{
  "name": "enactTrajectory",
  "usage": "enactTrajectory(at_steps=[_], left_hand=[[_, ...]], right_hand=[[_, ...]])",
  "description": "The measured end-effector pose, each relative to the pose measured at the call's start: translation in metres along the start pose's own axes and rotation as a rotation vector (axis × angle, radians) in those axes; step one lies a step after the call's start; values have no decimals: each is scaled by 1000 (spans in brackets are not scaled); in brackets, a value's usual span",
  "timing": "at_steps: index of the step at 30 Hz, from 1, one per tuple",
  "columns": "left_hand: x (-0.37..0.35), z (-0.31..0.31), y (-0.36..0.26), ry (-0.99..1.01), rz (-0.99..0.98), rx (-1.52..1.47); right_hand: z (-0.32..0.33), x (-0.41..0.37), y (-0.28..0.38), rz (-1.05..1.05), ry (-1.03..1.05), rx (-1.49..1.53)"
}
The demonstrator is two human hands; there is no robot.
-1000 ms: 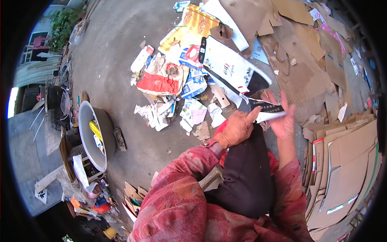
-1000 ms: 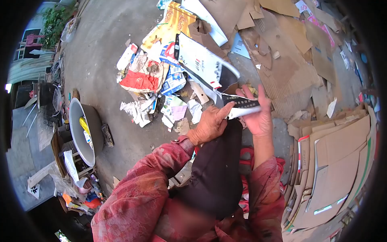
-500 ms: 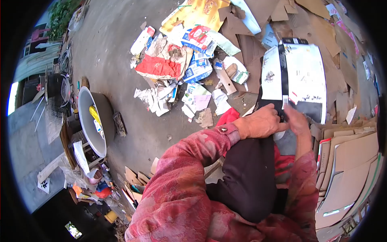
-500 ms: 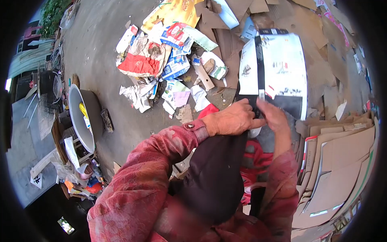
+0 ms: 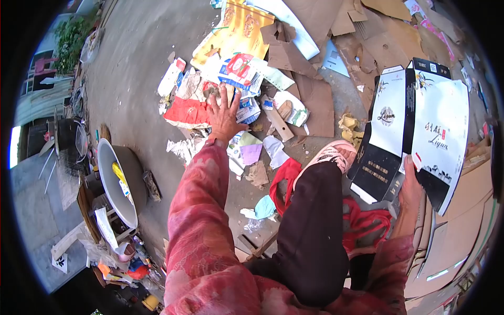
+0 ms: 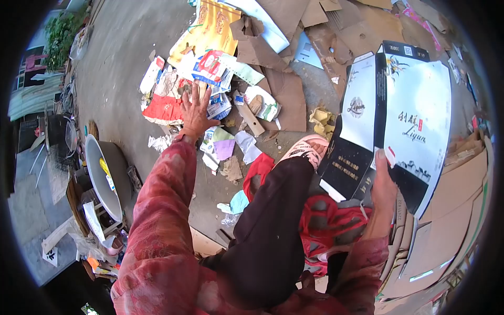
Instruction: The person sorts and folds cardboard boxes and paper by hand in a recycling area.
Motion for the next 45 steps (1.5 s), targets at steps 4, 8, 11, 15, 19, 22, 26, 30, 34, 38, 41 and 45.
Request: enactTrajectory(at_steps=[4,8,11,15,19,22,26,30,34,38,41,45], left_hand=[[24,-17,-10,224,-91,-57],[22,-10,-13,188,-155,24],[26,-25,-11,113,-143,-40],[36,-41,-5,-88,-106,-101],[38,-34,-1,-110,-99,-288],[14,2,-12,-267,-66,-512],[-31,57,-51,-279,-94,-672],[-51,81,-120,-255,-232,-826],[-58,115,-179,-322,-423,-810],[-67,120,-209,-355,-546,-777],[-70,130,-217,-341,-648,-812],[-73,144,-225,-378,-817,-737]], right_hand=[[-3,-12,7,78,-24,35],[3,-2,-12,71,54,180],[1,-7,-6,141,25,80],[6,0,-18,59,61,120],[-3,-9,9,171,0,-62],[-5,-7,12,87,-74,-193],[-43,-3,19,68,112,-112],[-107,-8,12,-123,258,-398],[-138,-19,-8,160,549,253],[-113,-14,-34,-245,512,203],[-103,-13,-19,-294,387,587],[-83,-2,-9,-360,300,661]])
Point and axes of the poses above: each hand's wrist, its own x-axis towards the middle knuckle, its own z-axis out of the back of the hand, y = z × x, the point moved 3 cm from there along x, towards the middle knuckle, and after that the axes turned 11 degrees about x, right-handed, at the moved point
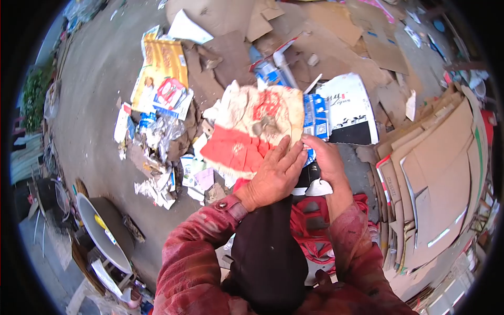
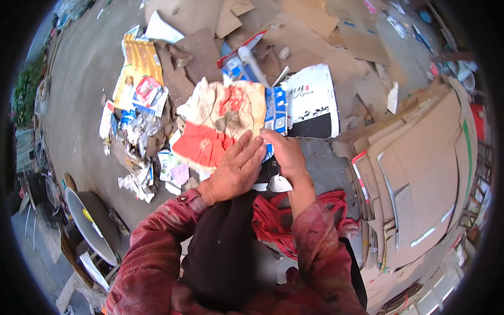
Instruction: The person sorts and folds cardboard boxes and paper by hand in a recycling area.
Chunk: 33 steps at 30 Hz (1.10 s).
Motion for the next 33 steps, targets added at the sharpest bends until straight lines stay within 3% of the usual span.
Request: enactTrajectory(at_steps=[2,7,14,21,26,28,31,33], left_hand=[[-3,-6,-6,47,-91,31],[3,-8,-15,126,-191,52],[31,43,-67,102,-408,187],[57,116,-167,143,-661,48],[74,168,-260,39,-849,-24],[86,169,-268,-44,-799,-77],[83,150,-296,12,-791,-72],[79,140,-318,83,-837,-58]], right_hand=[[13,0,3,-8,-126,-130],[27,1,2,-132,-109,-116],[30,-58,48,146,-142,-194],[47,-191,123,466,-177,-182],[135,-338,187,869,-273,-145],[165,-392,190,914,-368,32],[225,-462,164,1003,-371,216],[256,-495,134,1080,-535,278]])
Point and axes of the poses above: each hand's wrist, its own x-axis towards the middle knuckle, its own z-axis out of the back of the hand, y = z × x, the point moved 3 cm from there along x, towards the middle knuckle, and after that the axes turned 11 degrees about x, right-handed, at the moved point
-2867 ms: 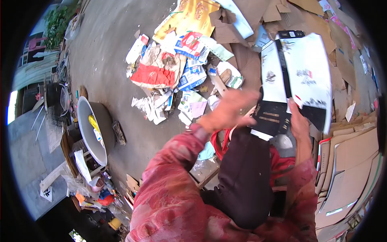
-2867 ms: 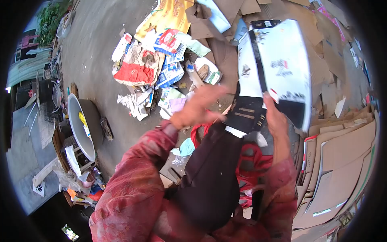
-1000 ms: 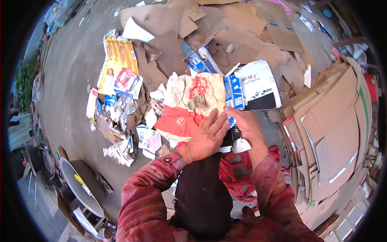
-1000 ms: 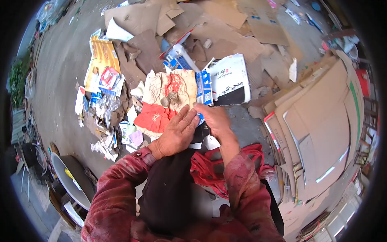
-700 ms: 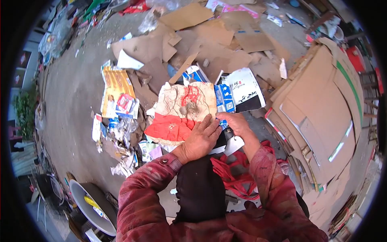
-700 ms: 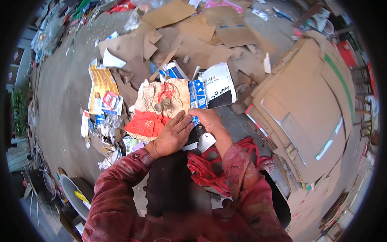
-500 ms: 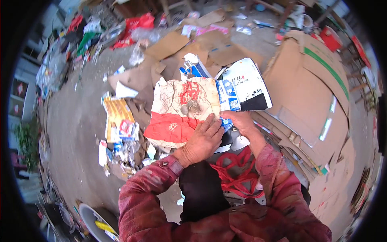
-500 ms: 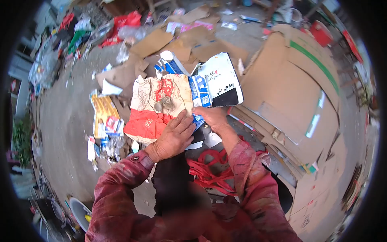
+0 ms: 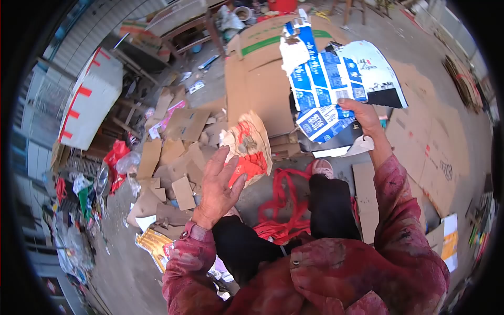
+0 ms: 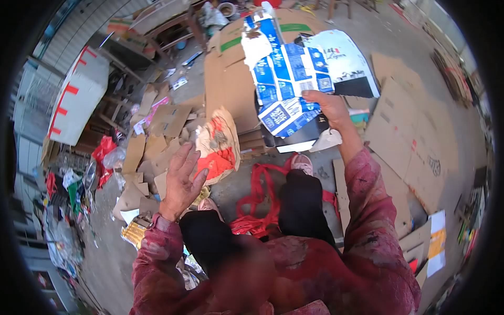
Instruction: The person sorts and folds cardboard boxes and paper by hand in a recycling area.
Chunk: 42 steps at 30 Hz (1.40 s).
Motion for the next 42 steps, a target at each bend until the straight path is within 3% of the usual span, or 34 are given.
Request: enactTrajectory(at_steps=[3,5,9,12,15,19,21,23,25,28,29,32,35,37,41,42], left_hand=[[11,-14,-11,100,-12,-5],[16,-13,-17,53,-25,51],[16,-7,-18,-24,83,20],[16,-14,-25,-78,164,8],[8,-26,-14,-150,260,-9],[-20,-39,33,-307,464,-52],[-35,-41,56,-395,764,-422],[-28,-26,51,-474,704,-406],[-29,-24,48,-458,657,-332],[-35,-17,42,-364,649,-261],[-35,-15,41,-309,651,-239],[-38,-17,45,-345,652,-287],[-37,-16,46,-366,652,-310],[-34,-17,43,-345,590,-260],[-28,-17,38,-330,577,-280],[-27,-18,37,-317,591,-291]], right_hand=[[62,-15,-1,84,-75,67],[90,-26,0,103,-118,27],[104,-40,0,49,-17,253],[119,-14,-21,37,-36,46],[47,-18,-24,-32,-17,-271],[-16,10,-78,-253,202,-392],[-48,20,-115,-392,311,-475],[-81,22,-159,-396,500,-656],[-103,18,-186,-498,557,-1217],[-84,18,-242,-576,709,-1342],[-63,24,-271,-556,780,-1454],[-31,28,-296,-445,773,-1400],[-22,37,-305,-373,887,-1150],[-23,45,-298,-129,871,-1125],[-28,50,-292,54,837,-1279],[-31,49,-291,131,966,-1344]])
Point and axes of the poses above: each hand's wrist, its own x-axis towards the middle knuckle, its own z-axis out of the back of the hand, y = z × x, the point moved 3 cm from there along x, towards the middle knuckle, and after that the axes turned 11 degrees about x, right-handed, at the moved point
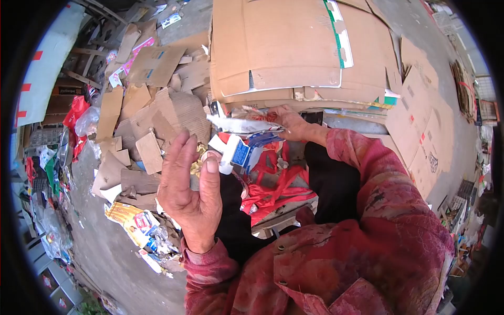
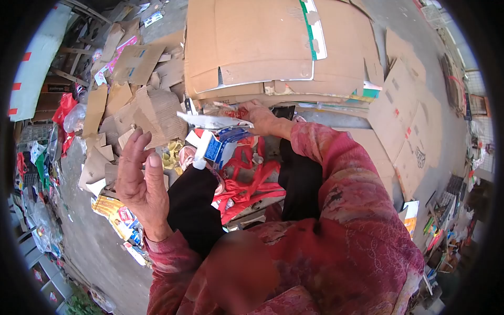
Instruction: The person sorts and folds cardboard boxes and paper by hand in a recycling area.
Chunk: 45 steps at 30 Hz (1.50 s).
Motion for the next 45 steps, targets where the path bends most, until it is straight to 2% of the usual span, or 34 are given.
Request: enactTrajectory(at_steps=[4,6,7,9,11,13,16,18,20,21,23,24,25,26,27,28,29,30,31,33,34,38,40,45], left_hand=[[-1,-4,-1,18,5,20],[-1,-7,-1,48,34,8],[0,-10,-3,80,68,-6],[6,-11,-10,85,23,22],[8,-15,-10,98,81,89],[10,-21,-12,80,38,82],[14,-19,-2,-93,-66,161],[16,-16,9,-188,39,47],[24,-19,13,-227,91,5],[30,-22,14,-223,95,35],[41,-40,10,-152,61,102],[48,-56,7,-86,24,132],[52,-77,1,12,-97,265],[55,-100,-5,112,-217,396],[58,-124,-13,205,-304,450],[62,-149,-19,297,-391,501],[64,-176,-13,382,-467,541],[65,-202,-5,469,-544,578],[67,-221,-4,477,-548,578],[65,-259,-1,703,-705,776],[67,-272,3,772,-720,808],[83,-296,6,775,-800,822],[87,-295,2,888,-834,802],[92,-289,3,898,-912,694]], right_hand=[[-8,4,-3,54,-11,-149],[-19,11,-15,-35,-115,255],[-15,14,-12,-34,-135,248],[-18,22,-5,-218,173,141],[-8,21,16,-149,225,78],[-10,17,12,-54,152,133],[29,-10,29,-22,115,237],[72,-41,49,-20,56,301],[106,-102,49,-91,-254,484],[124,-124,52,-82,-259,490],[140,-167,31,-741,38,513],[137,-194,3,-786,-46,551],[122,-228,-36,-595,-382,739],[145,-255,-5,-899,-659,812],[146,-285,-12,-959,-918,815],[138,-304,-23,-610,-1170,1112],[137,-324,-25,-545,-1286,1177],[137,-343,-23,-612,-1408,1124],[134,-359,-21,-706,-1463,1079],[134,-372,-11,-600,-1551,1073],[132,-378,-11,-613,-1554,1076],[119,-403,-29,-708,-1620,1037],[119,-402,-27,-745,-1623,1005],[118,-391,-29,-717,-1633,1058]])
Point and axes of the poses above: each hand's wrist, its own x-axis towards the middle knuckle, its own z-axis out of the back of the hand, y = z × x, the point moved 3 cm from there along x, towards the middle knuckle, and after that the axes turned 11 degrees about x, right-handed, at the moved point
